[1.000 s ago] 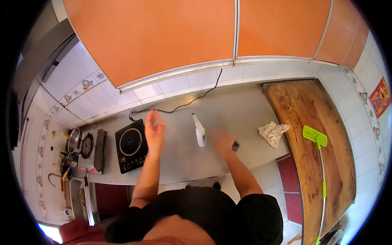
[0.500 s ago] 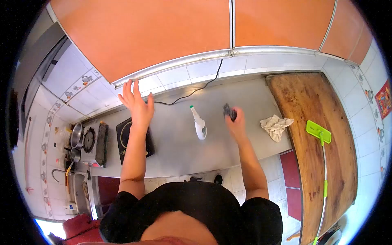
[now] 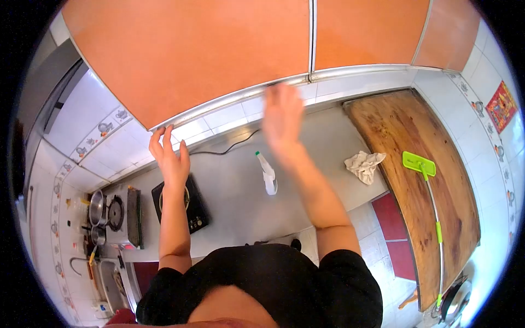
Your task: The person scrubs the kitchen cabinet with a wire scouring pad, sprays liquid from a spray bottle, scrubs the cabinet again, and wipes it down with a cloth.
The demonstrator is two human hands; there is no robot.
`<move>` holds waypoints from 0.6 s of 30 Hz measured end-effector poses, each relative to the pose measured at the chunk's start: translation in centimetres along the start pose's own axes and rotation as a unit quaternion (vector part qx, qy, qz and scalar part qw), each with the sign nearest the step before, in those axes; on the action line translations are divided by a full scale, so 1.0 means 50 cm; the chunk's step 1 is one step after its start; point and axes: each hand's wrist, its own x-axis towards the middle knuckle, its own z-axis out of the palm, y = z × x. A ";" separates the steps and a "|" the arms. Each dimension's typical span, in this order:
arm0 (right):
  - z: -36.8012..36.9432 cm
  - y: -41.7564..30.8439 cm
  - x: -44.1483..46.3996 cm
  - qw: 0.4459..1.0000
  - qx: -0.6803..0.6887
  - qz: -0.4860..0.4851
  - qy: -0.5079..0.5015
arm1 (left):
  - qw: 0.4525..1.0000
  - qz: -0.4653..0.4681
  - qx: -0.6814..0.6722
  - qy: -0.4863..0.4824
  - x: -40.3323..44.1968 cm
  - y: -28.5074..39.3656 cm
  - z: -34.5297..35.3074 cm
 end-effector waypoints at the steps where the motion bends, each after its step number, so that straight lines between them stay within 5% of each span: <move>1: 0.045 -0.012 -0.036 0.960 -0.146 -0.231 0.063 | 1.000 0.002 -0.006 0.001 0.002 0.000 -0.004; 3: 0.077 -0.095 -0.080 0.942 -0.145 -0.299 0.045 | 1.000 0.000 -0.011 -0.004 0.000 -0.005 -0.011; 6: 0.029 -0.046 -0.040 0.953 -0.156 -0.258 0.022 | 0.999 -0.001 -0.037 -0.005 0.002 -0.017 -0.020; 8: -0.011 0.030 -0.007 0.964 -0.153 -0.174 0.127 | 0.998 -0.009 -0.068 -0.004 -0.001 -0.028 -0.020; 12: 0.028 0.036 -0.005 0.958 -0.212 -0.063 0.184 | 0.998 0.017 -0.056 -0.005 -0.007 -0.035 -0.025; 18: 0.080 0.012 -0.053 0.956 -0.165 -0.126 0.206 | 0.998 0.022 -0.060 -0.009 -0.009 -0.044 -0.019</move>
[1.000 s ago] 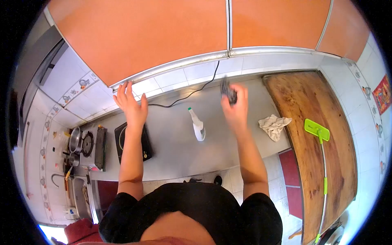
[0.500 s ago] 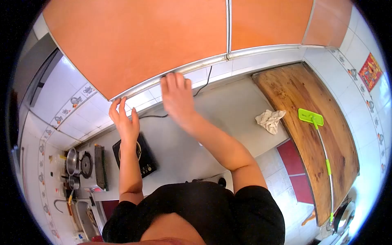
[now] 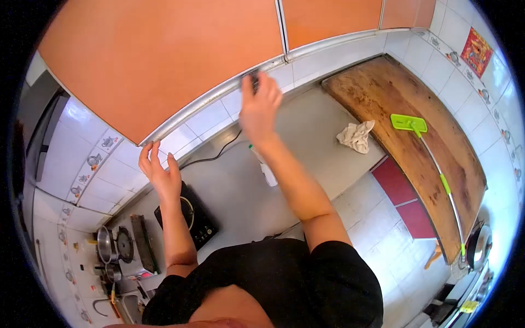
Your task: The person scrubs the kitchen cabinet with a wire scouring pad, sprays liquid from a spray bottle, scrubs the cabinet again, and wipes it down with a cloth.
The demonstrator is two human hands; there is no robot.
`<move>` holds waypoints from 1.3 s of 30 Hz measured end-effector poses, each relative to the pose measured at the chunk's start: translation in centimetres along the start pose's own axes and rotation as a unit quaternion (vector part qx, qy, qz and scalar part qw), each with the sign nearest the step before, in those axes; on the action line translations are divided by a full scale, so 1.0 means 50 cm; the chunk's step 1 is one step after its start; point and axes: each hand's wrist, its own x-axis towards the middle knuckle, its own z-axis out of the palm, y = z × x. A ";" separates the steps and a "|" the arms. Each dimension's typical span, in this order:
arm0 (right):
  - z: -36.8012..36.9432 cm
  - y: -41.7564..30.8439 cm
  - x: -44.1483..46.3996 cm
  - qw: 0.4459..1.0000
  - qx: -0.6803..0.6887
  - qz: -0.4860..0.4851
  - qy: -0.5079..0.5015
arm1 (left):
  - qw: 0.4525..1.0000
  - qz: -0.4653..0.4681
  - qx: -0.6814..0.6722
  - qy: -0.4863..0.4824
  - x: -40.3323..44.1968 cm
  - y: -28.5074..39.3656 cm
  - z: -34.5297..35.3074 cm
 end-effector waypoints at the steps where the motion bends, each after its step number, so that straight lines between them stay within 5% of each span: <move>1: 0.009 0.028 0.017 1.000 -0.002 0.004 0.029 | 1.000 0.003 -0.003 0.001 0.001 0.001 -0.001; 5: 0.039 0.028 0.046 0.981 0.055 0.181 0.047 | 1.000 0.006 -0.008 -0.008 0.001 0.000 -0.005; 11: 0.003 -0.016 -0.018 0.998 0.049 -0.027 0.027 | 1.000 0.019 0.011 -0.019 -0.001 -0.007 -0.012; 15: -0.002 0.063 0.035 0.996 -0.053 0.067 0.007 | 1.000 0.016 0.004 -0.027 -0.004 -0.008 -0.015; 17: -0.002 0.062 0.051 0.993 -0.096 0.066 0.007 | 1.000 0.016 0.000 -0.022 0.003 -0.006 -0.009; 21: -0.004 -0.021 0.000 0.995 -0.031 -0.094 -0.020 | 1.000 0.023 0.002 -0.017 0.007 -0.003 -0.007; 26: -0.028 0.116 0.066 0.989 -0.138 -0.032 -0.030 | 1.000 0.017 -0.006 -0.025 0.000 -0.007 -0.012; 28: -0.020 0.061 0.049 0.990 -0.133 -0.024 -0.032 | 1.000 0.017 0.001 -0.019 0.003 -0.008 -0.009; 32: -0.005 -0.116 -0.042 0.984 0.034 -0.168 -0.056 | 1.000 -0.001 -0.029 -0.001 0.000 -0.008 -0.007; 39: 0.020 -0.167 -0.059 0.993 0.015 -0.061 -0.105 | 0.992 -0.025 -0.122 0.018 -0.005 -0.028 -0.015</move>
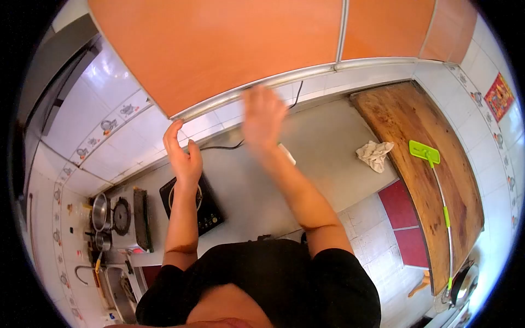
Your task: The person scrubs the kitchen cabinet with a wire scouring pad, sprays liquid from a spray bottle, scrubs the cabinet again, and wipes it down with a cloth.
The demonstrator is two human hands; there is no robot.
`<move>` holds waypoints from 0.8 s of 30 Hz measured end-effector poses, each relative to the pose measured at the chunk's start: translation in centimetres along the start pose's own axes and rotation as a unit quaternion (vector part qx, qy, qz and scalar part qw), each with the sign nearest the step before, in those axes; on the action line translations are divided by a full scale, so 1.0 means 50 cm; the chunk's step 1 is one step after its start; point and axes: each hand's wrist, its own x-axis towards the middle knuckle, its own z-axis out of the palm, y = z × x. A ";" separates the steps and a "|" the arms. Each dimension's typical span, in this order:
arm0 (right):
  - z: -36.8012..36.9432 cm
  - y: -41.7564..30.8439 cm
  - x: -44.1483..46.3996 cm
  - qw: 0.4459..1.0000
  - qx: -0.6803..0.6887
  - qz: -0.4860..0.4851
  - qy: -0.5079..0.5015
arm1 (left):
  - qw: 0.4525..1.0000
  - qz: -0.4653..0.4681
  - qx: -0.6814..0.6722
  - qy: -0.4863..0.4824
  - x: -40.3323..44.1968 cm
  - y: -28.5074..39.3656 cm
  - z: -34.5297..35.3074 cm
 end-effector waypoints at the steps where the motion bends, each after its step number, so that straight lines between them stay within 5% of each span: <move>1: 0.004 -0.087 -0.014 0.998 0.032 -0.062 0.006 | 0.997 -0.015 -0.065 0.031 0.001 -0.007 0.004; 6: 0.019 -0.125 -0.026 0.984 0.094 -0.144 0.054 | 0.946 -0.083 -0.301 0.086 -0.003 -0.058 0.006; 8: -0.021 -0.071 0.000 0.982 0.169 0.076 0.033 | 0.927 -0.105 -0.350 0.080 -0.003 -0.062 0.000; 11: -0.014 -0.138 -0.011 0.976 0.171 0.134 -0.004 | 0.921 -0.115 -0.365 0.077 0.003 -0.053 -0.010; 12: 0.016 -0.161 -0.044 0.987 0.089 -0.122 0.059 | 0.916 -0.110 -0.379 0.076 0.002 -0.061 -0.010; 13: 0.009 -0.222 -0.047 0.983 0.102 -0.152 -0.023 | 0.906 -0.129 -0.395 0.076 0.003 -0.066 -0.009; 18: -0.005 -0.178 -0.033 0.983 0.173 -0.053 0.038 | 0.883 -0.165 -0.436 0.059 0.009 -0.072 -0.027; 24: 0.007 -0.237 -0.034 0.982 0.080 -0.169 0.005 | 0.891 -0.130 -0.428 0.081 -0.004 -0.096 -0.009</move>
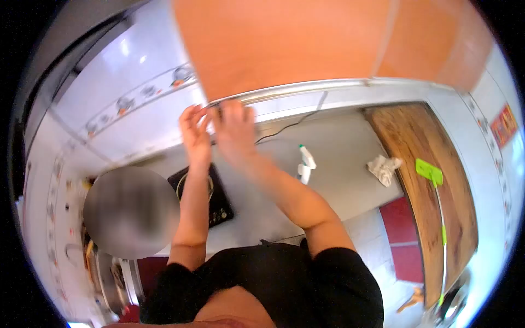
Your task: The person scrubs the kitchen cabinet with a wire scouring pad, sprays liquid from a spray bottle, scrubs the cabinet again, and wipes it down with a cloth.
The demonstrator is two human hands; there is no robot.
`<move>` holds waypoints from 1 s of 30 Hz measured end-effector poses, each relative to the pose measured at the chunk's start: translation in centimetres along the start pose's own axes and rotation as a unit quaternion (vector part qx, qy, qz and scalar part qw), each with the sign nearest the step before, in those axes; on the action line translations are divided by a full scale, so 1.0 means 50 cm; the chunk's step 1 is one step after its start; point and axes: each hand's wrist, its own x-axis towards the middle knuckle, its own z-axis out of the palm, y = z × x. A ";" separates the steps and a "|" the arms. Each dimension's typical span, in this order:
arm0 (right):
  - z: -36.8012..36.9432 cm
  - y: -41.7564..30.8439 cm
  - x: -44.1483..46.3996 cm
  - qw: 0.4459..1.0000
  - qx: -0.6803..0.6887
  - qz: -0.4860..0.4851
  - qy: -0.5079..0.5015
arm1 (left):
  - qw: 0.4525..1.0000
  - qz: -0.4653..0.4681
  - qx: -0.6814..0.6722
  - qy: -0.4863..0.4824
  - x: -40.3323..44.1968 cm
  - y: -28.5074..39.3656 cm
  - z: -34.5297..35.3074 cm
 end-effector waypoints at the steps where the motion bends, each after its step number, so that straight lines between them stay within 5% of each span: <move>1: -0.007 0.013 0.007 1.000 0.024 -0.017 0.011 | 1.000 0.014 -0.002 -0.007 0.001 -0.006 -0.007; 8: -0.101 0.326 -0.050 0.998 -0.041 0.011 0.053 | 0.986 0.076 0.148 -0.026 -0.011 0.024 0.021; 13: -0.121 0.312 -0.022 0.998 -0.010 -0.032 0.052 | 0.886 0.187 0.417 -0.074 -0.039 0.059 0.088; 17: -0.135 0.223 -0.011 0.999 0.034 -0.040 0.004 | 0.925 0.114 0.362 -0.007 -0.042 0.021 0.118; 19: -0.124 0.180 -0.008 0.992 0.113 -0.051 -0.021 | 0.991 -0.096 0.073 0.065 -0.044 0.031 0.147; 22: -0.093 0.126 -0.013 0.970 0.235 -0.051 -0.042 | 0.953 -0.241 -0.152 0.098 -0.041 0.067 0.119; 23: -0.094 0.126 -0.018 0.950 0.308 -0.038 -0.035 | 0.962 -0.247 -0.028 0.117 -0.046 0.076 0.115; 25: -0.106 0.139 -0.030 0.899 0.437 -0.014 -0.012 | 0.968 -0.222 -0.069 0.089 -0.062 0.069 0.098; 28: -0.135 0.147 -0.064 0.905 0.424 -0.024 -0.012 | 0.971 -0.214 -0.069 0.076 -0.111 0.050 0.130; 30: -0.120 0.170 -0.103 0.868 0.491 0.050 -0.053 | 0.979 -0.180 0.098 0.016 -0.115 0.054 0.115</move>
